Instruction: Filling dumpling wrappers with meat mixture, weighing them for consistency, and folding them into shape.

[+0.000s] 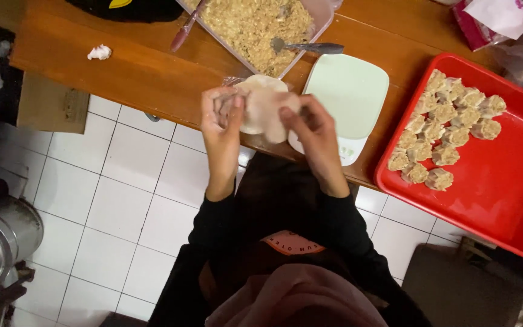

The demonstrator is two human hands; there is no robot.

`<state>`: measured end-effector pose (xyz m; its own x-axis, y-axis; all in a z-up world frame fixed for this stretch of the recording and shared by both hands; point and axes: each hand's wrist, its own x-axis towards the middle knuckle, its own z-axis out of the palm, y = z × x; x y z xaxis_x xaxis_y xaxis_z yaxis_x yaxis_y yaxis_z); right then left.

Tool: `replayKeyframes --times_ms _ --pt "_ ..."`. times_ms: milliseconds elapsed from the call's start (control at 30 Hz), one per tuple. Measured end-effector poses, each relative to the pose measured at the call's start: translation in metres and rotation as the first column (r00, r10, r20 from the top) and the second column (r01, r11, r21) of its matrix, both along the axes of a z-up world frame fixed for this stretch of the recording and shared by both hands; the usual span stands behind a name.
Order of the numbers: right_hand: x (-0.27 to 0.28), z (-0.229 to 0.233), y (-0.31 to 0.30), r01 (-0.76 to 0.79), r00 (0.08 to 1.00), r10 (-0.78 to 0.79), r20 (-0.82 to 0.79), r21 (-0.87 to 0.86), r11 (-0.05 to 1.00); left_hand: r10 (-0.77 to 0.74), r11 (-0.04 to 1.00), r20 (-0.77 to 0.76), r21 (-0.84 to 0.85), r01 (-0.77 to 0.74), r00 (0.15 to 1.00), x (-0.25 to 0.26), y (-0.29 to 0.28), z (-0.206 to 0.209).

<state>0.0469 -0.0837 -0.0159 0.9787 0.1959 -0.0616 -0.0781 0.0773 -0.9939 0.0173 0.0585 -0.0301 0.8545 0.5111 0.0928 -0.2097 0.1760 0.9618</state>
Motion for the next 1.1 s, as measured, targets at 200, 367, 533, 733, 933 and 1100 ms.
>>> replayKeyframes --times_ms 200,367,533,733,933,1100 --pt "0.000 0.047 -0.018 0.187 0.850 0.071 0.522 -0.425 0.886 -0.356 0.852 0.048 -0.394 0.345 0.933 -0.010 -0.031 -0.004" --pt "-0.011 0.035 0.001 0.155 0.714 0.353 0.605 -0.628 0.763 -0.400 0.531 0.142 -0.769 0.355 0.906 -0.003 -0.027 -0.001" --pt "0.023 0.036 0.002 0.132 0.754 0.303 0.583 -0.585 0.800 -0.249 0.587 0.106 -0.775 0.237 0.963 0.011 0.001 -0.027" --pt "0.145 -0.027 -0.003 0.618 0.643 0.444 0.624 -0.765 0.180 -0.236 0.698 0.361 -0.584 0.416 0.902 0.031 0.026 -0.018" --pt "0.188 -0.093 0.012 0.500 0.772 0.513 0.376 -0.857 -0.124 0.059 0.639 -0.117 -0.758 -0.127 0.991 0.067 0.035 -0.020" --pt "0.158 -0.056 0.021 0.466 0.736 0.521 0.433 -0.881 0.074 0.038 0.669 -0.218 -0.720 -0.187 0.975 0.090 0.036 -0.016"
